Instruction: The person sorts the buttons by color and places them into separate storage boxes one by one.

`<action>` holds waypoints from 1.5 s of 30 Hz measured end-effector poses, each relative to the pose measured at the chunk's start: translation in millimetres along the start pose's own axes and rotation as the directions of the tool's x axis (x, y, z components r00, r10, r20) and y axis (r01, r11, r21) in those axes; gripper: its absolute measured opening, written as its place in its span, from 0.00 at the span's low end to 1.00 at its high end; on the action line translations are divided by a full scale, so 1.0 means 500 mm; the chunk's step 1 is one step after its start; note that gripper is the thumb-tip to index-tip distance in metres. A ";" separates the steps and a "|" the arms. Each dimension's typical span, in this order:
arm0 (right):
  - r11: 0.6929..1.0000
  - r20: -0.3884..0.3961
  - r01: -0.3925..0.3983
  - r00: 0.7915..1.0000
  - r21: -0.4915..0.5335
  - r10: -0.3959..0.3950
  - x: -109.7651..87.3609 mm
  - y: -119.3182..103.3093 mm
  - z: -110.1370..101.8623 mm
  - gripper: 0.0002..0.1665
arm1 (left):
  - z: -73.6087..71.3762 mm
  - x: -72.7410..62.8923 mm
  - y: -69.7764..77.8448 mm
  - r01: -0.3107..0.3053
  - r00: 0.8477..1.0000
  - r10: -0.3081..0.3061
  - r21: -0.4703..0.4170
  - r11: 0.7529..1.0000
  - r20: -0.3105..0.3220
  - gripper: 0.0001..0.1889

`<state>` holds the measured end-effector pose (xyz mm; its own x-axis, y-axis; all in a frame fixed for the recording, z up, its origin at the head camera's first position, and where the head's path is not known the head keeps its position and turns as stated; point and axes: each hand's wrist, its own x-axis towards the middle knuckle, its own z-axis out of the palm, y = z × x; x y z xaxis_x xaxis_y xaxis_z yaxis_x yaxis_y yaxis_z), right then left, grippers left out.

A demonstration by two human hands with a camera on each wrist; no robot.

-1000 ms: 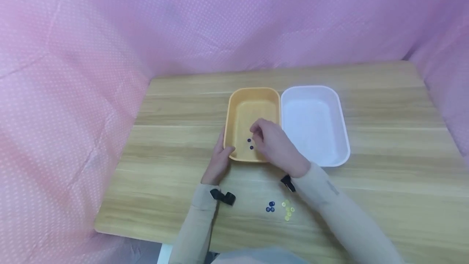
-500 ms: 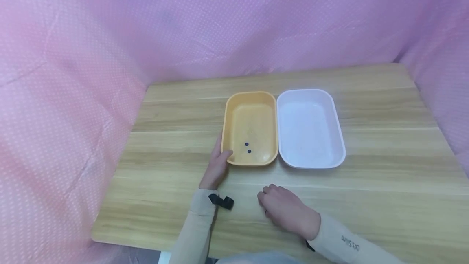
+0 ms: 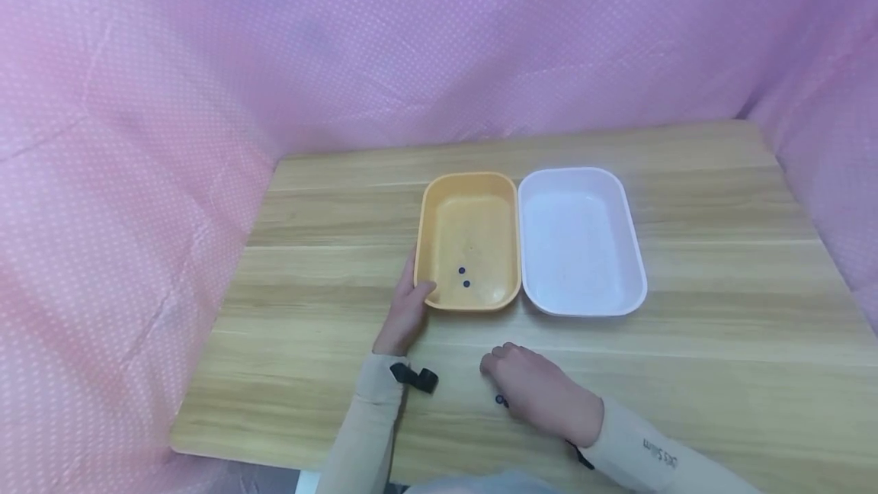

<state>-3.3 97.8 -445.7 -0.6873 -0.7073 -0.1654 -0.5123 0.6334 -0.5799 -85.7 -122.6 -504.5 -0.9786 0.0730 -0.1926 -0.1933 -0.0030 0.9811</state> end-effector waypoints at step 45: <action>0.739 -0.183 -0.339 0.831 0.582 0.525 0.243 0.102 -0.156 0.10 | 0.000 -0.004 0.009 0.012 1.000 -0.012 0.010 1.000 0.002 0.43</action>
<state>-153.2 68.4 -433.1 -0.9346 -0.1974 -0.2959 0.1542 0.5249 -0.8371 -84.6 -122.6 -499.8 -0.9760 0.0747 -0.2045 -0.2045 0.0081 0.9788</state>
